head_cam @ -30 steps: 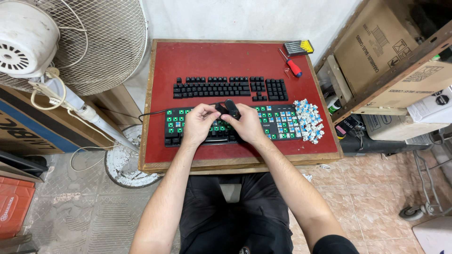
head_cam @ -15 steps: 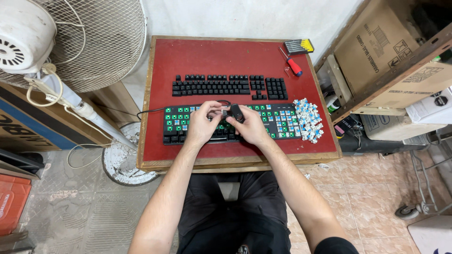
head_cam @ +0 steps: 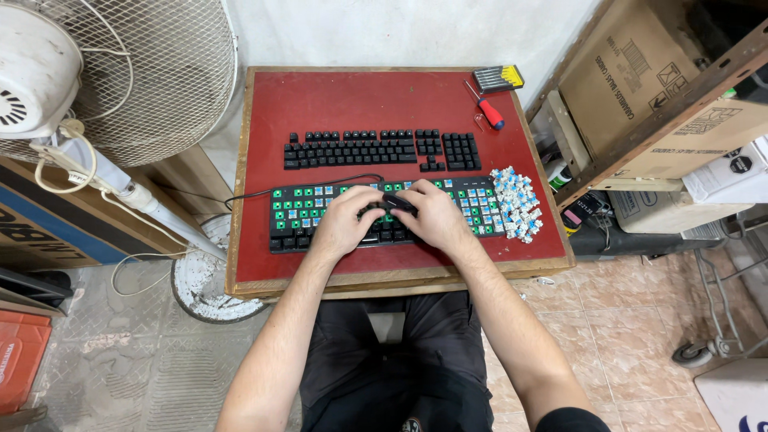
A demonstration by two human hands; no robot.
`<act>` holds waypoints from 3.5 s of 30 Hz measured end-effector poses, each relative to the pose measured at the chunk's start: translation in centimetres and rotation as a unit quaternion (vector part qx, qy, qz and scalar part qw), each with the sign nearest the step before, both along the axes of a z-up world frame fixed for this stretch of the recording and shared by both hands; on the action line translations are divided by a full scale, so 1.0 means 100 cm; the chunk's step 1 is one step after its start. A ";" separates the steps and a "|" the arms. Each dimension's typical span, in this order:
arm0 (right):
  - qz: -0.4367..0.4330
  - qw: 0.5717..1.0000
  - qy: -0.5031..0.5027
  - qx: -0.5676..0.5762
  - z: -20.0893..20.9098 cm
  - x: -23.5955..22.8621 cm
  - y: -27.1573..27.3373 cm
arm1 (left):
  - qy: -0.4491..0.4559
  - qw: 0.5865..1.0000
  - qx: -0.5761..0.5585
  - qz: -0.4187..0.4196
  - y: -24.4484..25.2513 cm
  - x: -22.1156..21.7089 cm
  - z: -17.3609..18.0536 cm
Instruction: The person uses a keycap puller to remove keycaps from a mechanical keyboard and places them on the table. The person continues to remove keycaps one by one and organizes them in rows on the table.
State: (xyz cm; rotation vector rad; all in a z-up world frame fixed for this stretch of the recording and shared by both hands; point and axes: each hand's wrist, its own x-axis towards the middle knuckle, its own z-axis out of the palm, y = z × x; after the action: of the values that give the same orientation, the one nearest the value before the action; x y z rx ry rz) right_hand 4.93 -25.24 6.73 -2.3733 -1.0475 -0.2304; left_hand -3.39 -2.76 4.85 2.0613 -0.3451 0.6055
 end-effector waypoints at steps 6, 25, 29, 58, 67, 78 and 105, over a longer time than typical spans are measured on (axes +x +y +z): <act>-0.007 0.994 -0.052 0.091 -0.003 0.007 -0.022 | -0.014 0.993 0.106 0.057 -0.004 0.009 -0.025; -0.153 0.946 -0.081 0.275 -0.064 0.034 -0.044 | 0.107 0.952 0.245 0.151 -0.023 0.157 -0.060; -0.149 0.946 -0.088 0.276 -0.065 0.032 -0.044 | 0.155 0.951 0.241 0.115 -0.022 0.161 -0.057; -0.145 0.947 -0.090 0.272 -0.051 0.025 -0.043 | 0.143 0.933 0.289 0.159 -0.030 0.156 -0.040; -0.151 0.946 -0.097 0.268 -0.053 0.026 -0.043 | 0.049 0.960 0.240 0.135 -0.014 0.074 -0.006; -0.155 0.938 -0.043 0.308 -0.022 0.020 -0.063 | -0.030 0.960 0.237 0.146 -0.005 0.043 -0.034; -0.095 0.947 0.084 0.294 0.000 0.011 -0.102 | -0.062 0.958 0.223 0.168 -0.006 0.051 -0.048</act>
State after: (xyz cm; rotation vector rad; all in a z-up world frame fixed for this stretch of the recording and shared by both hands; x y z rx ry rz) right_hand 6.03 -35.43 6.73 -1.9012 -0.5632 -0.3478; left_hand 1.68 -3.36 0.04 2.5499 -0.2162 0.9314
